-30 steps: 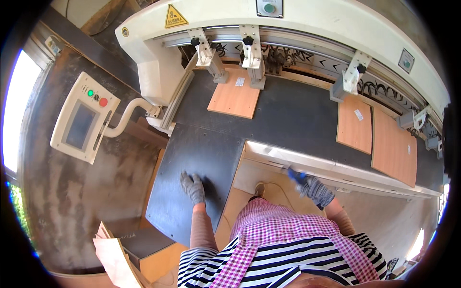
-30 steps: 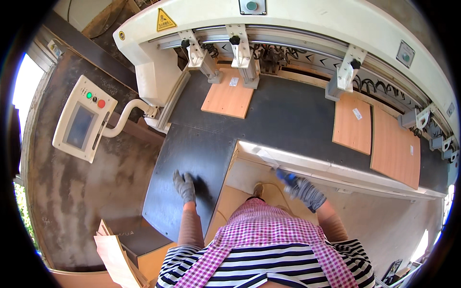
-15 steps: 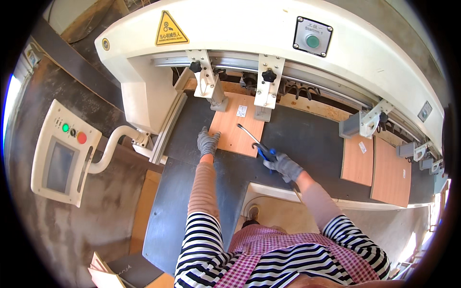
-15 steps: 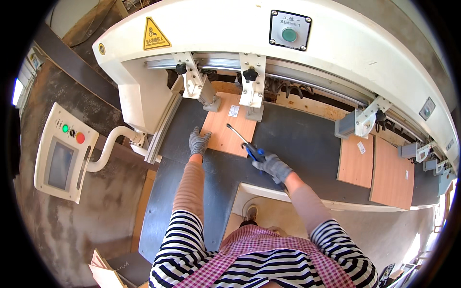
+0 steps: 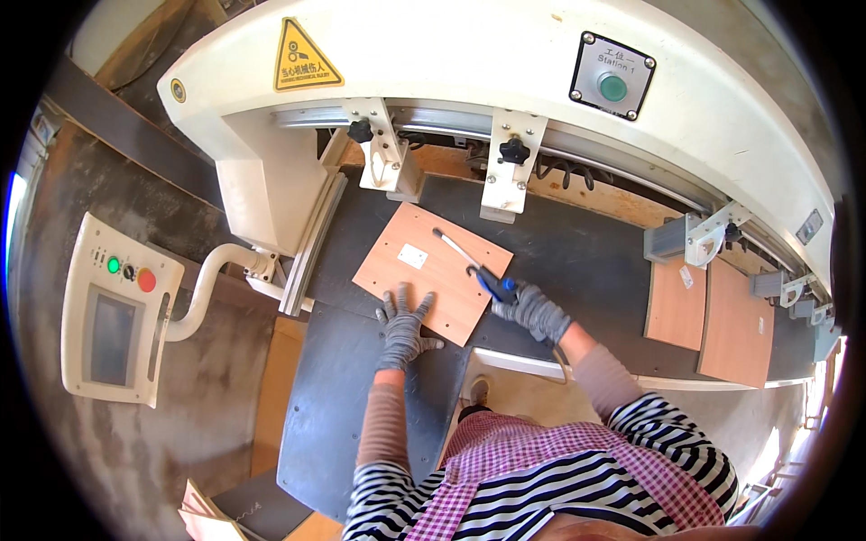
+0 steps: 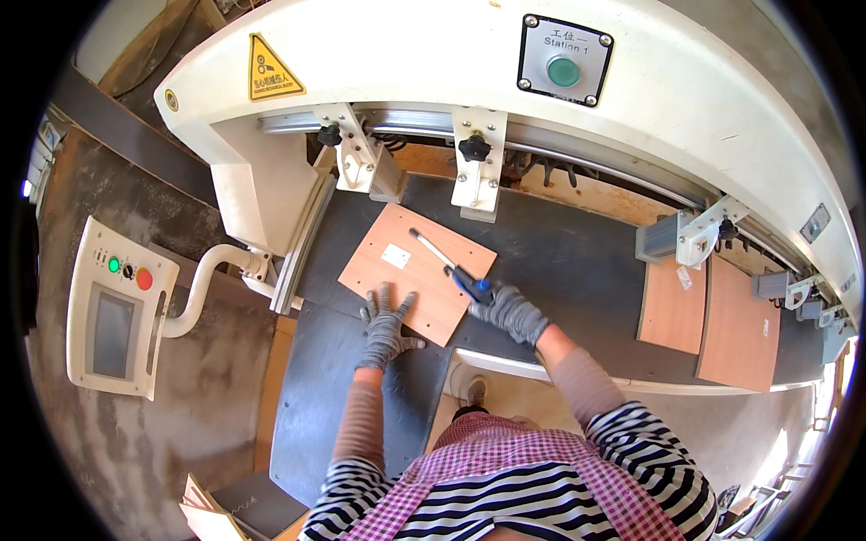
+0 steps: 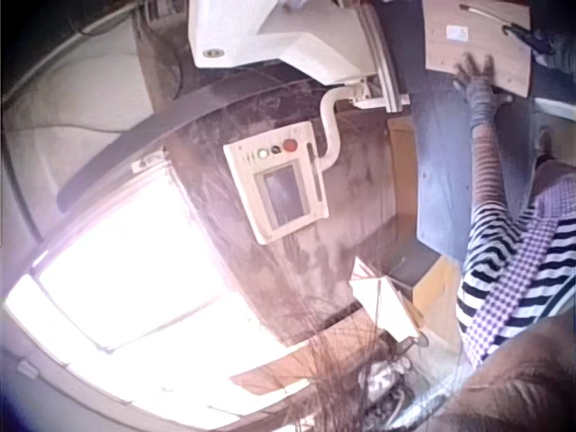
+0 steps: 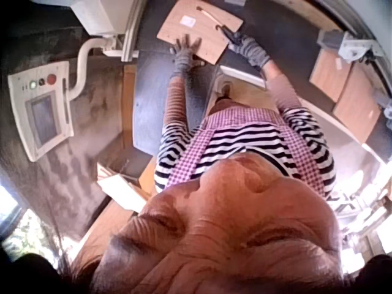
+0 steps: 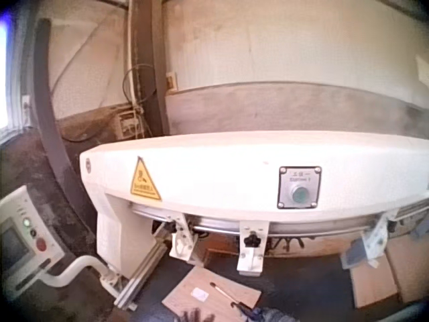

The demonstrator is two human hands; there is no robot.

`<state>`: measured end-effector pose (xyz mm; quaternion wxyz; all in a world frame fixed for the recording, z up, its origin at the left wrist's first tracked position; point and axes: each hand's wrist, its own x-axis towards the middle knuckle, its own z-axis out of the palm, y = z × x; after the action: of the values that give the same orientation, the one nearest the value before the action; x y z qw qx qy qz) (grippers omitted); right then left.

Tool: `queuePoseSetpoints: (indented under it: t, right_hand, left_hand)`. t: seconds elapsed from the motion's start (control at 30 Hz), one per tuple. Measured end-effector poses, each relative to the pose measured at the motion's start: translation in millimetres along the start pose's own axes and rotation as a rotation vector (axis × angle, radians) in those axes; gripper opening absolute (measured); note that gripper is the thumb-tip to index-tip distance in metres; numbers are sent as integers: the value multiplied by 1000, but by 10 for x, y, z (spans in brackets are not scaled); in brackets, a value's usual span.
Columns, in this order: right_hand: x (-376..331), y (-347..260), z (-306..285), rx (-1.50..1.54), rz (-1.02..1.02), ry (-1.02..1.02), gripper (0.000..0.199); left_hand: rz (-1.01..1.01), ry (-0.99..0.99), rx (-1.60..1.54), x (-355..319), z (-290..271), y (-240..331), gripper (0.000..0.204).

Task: The person repeatedly picks up wooden boards from a conveyor belt and places them on a machine table. They then use a handheld air blower to clean the machine's surface and the boards, moving between the conveyor and the machine throughout the clip.

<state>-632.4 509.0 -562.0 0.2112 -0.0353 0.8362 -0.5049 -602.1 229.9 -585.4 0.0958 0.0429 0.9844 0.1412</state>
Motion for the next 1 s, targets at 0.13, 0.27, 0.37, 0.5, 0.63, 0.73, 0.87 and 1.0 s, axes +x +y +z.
queuePoseSetpoints:
  t: [0.13, 0.27, 0.37, 0.5, 0.63, 0.73, 0.87, 1.0]
  right_hand:
    - [-586, -127, 59, -43, -74, -97, 32]
    - [-905, -639, -140, -65, -142, -42, 28]
    - [-952, -346, -187, 304, 147, -37, 25]
    - [-1030, -351, -327, 199, 116, 80, 24]
    - [-1151, -623, -422, 222, 97, 212, 31]
    - [-1257, -698, -488, 252, -123, 419, 41]
    - [-1515, -1231, -739, -48, -350, 793, 52]
    - [-1602, -1453, -1048, -314, -313, 942, 50]
  left_hand:
    - [68, -152, 51, 470, -75, 76, 111]
    - [33, -101, 32, 972, -44, 319, 109]
    - [23, -88, 22, 1181, -130, 547, 111]
    - [2, -68, 2, 1276, -129, 669, 111]
    - [20, 0, -7, 1396, 49, 696, 113]
    - [-19, -46, 23, 1366, -55, 791, 107]
    - [-58, -67, 50, 1187, -177, 883, 106]
    - [-57, 73, -98, 762, -113, 876, 101]
